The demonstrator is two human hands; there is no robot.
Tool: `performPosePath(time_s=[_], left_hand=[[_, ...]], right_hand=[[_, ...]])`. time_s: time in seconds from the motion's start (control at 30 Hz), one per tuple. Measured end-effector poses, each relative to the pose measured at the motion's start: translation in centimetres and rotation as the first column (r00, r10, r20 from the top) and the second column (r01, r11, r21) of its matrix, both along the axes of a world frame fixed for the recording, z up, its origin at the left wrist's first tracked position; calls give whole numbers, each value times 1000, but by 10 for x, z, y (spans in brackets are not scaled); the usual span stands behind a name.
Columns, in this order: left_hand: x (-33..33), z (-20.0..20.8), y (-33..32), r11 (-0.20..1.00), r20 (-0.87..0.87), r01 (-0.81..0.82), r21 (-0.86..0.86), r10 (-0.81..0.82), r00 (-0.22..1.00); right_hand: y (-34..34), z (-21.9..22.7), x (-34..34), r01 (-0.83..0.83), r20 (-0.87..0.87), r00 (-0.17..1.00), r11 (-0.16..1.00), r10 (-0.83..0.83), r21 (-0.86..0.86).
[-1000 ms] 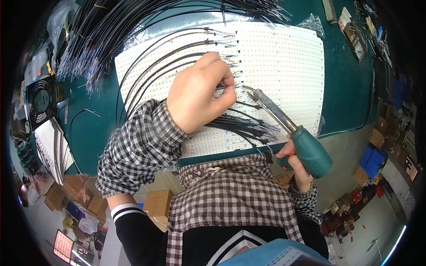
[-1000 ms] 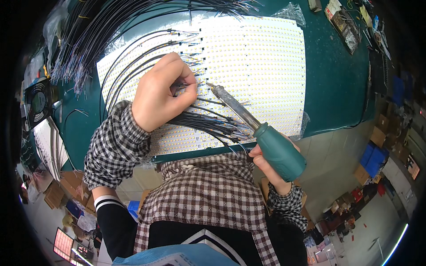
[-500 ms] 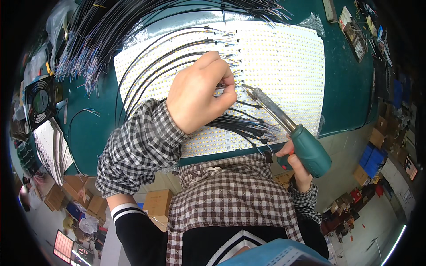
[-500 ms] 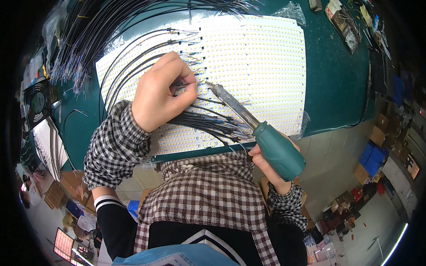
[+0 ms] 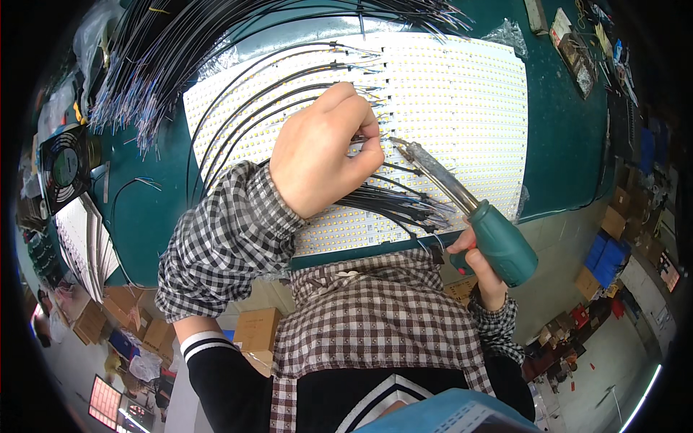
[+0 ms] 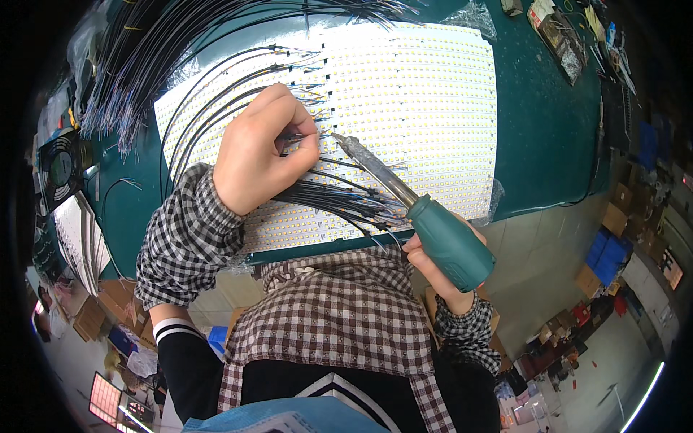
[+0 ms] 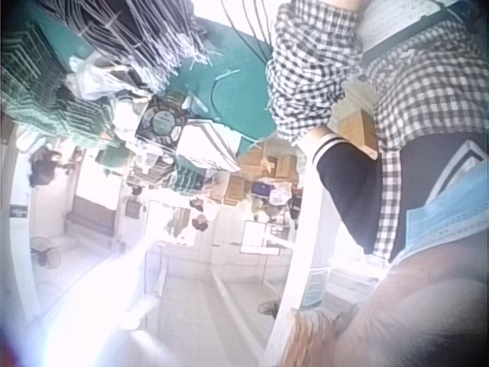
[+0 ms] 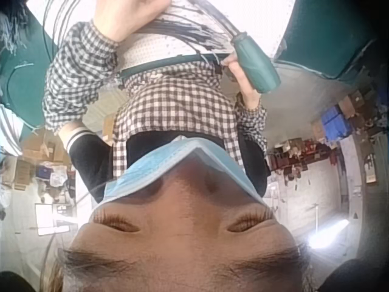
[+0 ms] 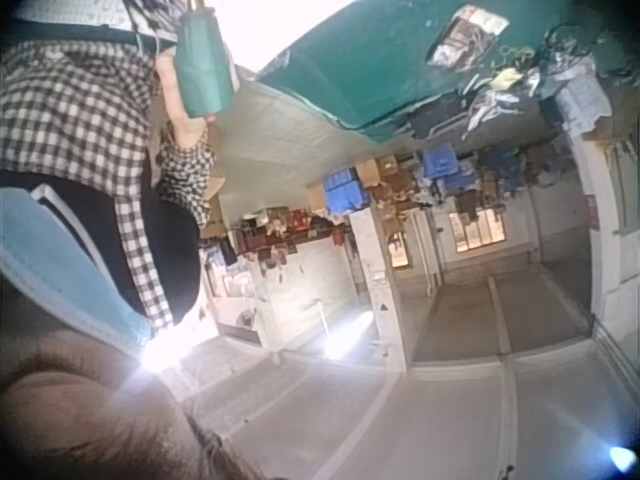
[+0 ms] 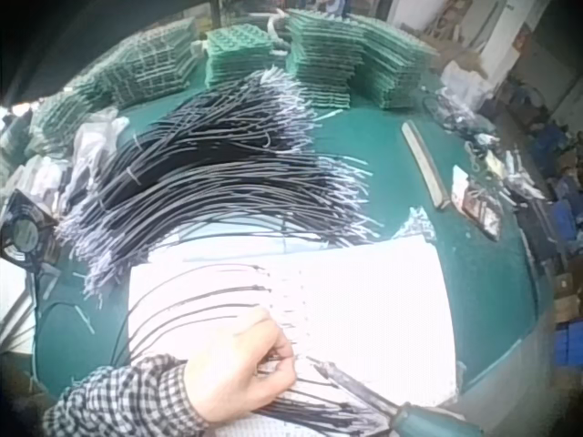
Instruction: The person uses a soldering iron to attach black wires to a large white LED panel. They hold the wires in place with one hand while applying heat with the other, working systematically across the panel's surface.
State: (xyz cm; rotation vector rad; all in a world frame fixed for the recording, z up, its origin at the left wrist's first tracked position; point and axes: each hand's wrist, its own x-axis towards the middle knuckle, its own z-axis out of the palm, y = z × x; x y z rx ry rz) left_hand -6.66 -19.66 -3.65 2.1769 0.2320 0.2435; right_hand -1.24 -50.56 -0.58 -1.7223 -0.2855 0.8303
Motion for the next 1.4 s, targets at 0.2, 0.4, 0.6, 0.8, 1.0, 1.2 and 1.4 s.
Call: performPosePath(time_s=[0.2,0.4,0.6,0.8,1.0,1.2,1.4], left_hand=[[0,0,0,1000,6,-8,2,8,1000],[0,-1,0,1000,9,-7,8,7,1000],[-1,-1,0,1000,19,-6,-3,6,1000],[-5,21,-2,940,88,59,336,-94,992],[-10,14,-7,855,-58,300,423,-305,951],[-15,24,-4,821,-62,279,498,-287,956],[4,7,-24,841,2,347,416,-382,924]], right_hand=[[-2,-2,-2,22,3,1000,999,-22,26],[-2,5,0,-77,36,996,997,77,3],[-4,7,5,-117,51,992,993,117,-14],[-4,9,3,-22,76,997,999,18,49],[-8,3,6,67,78,994,981,-82,182],[-12,3,5,128,96,984,973,-149,193],[-15,2,5,136,121,978,959,-170,249]])
